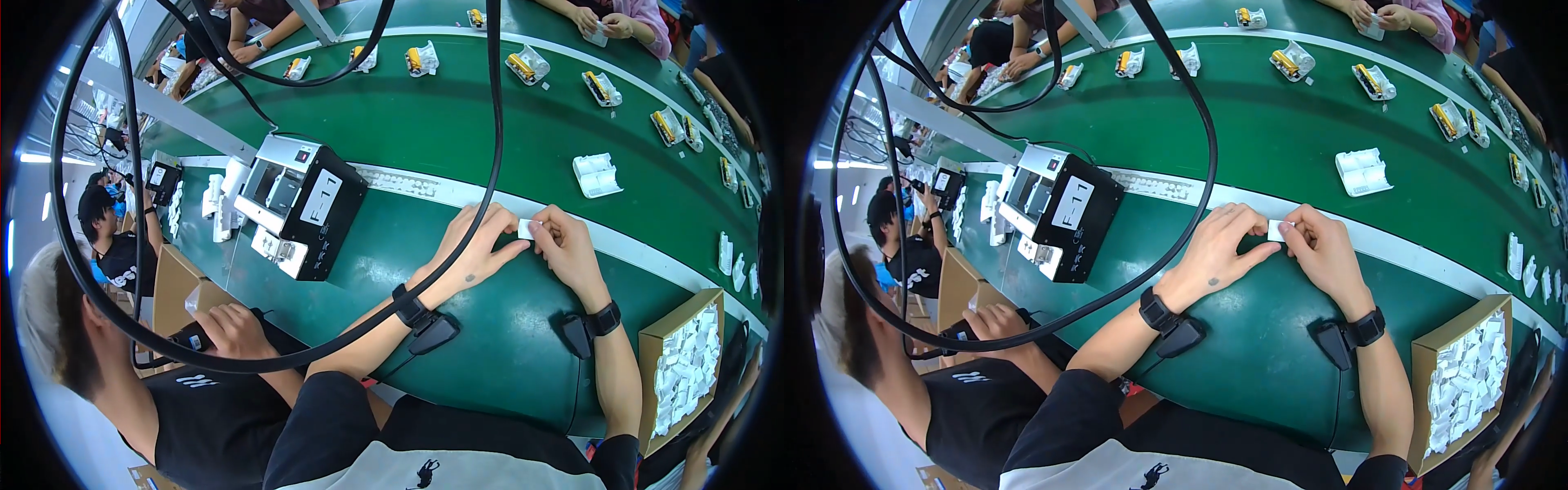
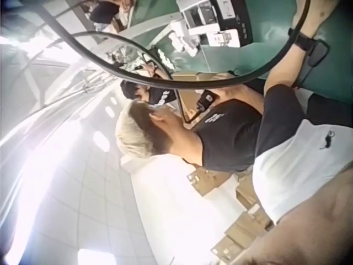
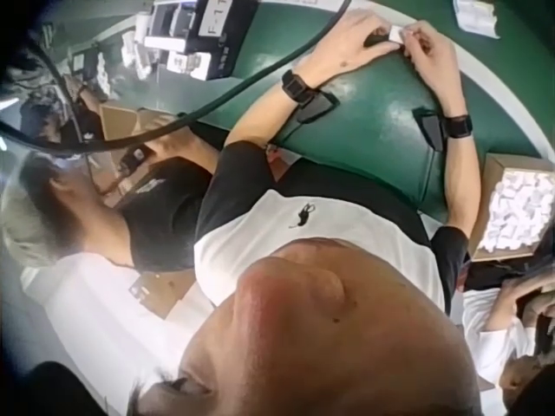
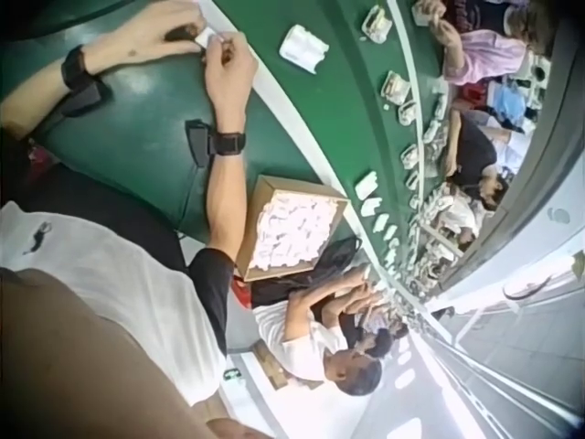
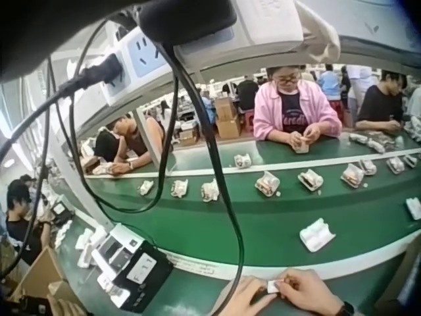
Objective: The person picks up a white plastic housing and a small white component, fits the component into the housing by hand, and places the assembly onto the conveyor belt. This process is repeated for several more units.
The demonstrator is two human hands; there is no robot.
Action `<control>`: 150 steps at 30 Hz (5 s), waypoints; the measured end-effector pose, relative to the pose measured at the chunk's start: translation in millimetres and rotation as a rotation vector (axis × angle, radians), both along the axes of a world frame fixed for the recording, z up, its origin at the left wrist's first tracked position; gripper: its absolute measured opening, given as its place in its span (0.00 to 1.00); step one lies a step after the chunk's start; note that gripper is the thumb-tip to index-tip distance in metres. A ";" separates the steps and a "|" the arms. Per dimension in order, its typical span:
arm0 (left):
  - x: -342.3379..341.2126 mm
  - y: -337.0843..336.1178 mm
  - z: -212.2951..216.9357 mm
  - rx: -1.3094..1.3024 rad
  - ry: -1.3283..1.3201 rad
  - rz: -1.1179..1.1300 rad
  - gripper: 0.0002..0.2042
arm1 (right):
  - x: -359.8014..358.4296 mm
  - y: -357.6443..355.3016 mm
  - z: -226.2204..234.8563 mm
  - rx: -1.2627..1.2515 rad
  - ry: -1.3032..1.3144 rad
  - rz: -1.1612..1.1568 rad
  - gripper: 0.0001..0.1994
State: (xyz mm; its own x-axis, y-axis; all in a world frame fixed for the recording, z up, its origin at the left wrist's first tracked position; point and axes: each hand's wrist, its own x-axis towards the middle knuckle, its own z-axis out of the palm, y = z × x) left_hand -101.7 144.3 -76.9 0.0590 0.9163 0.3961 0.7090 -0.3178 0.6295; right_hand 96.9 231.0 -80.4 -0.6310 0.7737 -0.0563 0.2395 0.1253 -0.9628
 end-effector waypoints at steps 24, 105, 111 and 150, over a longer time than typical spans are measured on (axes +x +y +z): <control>-1.2 -3.7 -1.3 0.026 0.035 -0.057 0.09 | -0.3 -2.9 -2.6 0.052 0.002 0.009 0.10; -7.5 0.0 0.2 -0.224 -0.200 -0.170 0.18 | -0.3 -21.8 6.6 0.026 0.121 0.239 0.05; -5.6 -1.1 5.2 -0.278 -0.225 -0.112 0.17 | -1.5 -21.5 7.2 0.031 0.126 0.228 0.05; -11.2 0.2 -0.5 -0.201 -0.157 -0.176 0.17 | -5.6 -18.1 9.6 0.037 0.110 0.273 0.07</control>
State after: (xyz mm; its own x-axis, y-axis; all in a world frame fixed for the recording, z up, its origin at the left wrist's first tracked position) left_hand -112.8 144.5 -77.4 0.1763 0.9583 0.2251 0.5434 -0.2854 0.7895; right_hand 91.3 212.9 -70.8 -0.8168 0.5748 0.0489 0.0865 0.2058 -0.9748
